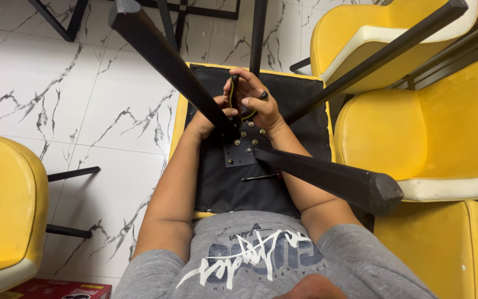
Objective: The person lies on the floor beneath an upturned table and attaches its legs to the underside. They first use pliers to work on the mounting plate, then drive screws into the plate with a screwdriver, holding parts steady with the other hand while fastening each leg.
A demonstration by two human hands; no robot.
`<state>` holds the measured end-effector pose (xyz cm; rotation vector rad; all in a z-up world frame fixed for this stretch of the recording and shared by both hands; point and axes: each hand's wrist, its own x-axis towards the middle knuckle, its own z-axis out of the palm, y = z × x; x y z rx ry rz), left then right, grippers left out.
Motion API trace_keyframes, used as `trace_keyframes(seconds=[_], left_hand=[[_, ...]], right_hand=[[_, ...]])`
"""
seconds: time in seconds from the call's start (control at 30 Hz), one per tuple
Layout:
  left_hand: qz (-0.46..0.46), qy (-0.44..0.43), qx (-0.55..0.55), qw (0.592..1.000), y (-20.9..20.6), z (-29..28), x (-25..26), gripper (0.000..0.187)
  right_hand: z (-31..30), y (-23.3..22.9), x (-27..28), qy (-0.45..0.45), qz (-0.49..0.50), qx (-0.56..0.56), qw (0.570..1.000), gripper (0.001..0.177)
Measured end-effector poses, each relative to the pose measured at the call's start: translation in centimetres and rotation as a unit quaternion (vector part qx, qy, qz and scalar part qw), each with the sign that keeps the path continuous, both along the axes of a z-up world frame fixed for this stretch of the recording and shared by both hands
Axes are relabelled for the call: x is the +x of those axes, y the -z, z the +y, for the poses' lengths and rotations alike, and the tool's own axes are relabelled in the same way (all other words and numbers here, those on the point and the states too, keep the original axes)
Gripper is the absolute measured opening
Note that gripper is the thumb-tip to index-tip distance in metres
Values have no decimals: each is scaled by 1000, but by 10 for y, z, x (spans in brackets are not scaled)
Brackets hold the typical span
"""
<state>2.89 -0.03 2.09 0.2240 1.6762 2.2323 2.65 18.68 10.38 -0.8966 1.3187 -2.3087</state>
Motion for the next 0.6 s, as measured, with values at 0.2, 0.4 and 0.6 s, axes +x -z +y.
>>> trace_keyframes(seconds=[0.2, 0.4, 0.6], left_hand=[[4, -56, 4, 998, -20, 3, 16, 40], [14, -126, 105, 986, -35, 2, 32, 54], [-21, -38, 10, 999, -21, -4, 13, 28]], right_hand=[[-10, -12, -7, -38, 42, 78, 995, 73], [-26, -17, -19, -89, 5, 91, 992, 74], [-14, -11, 14, 26, 41, 73, 996, 75]])
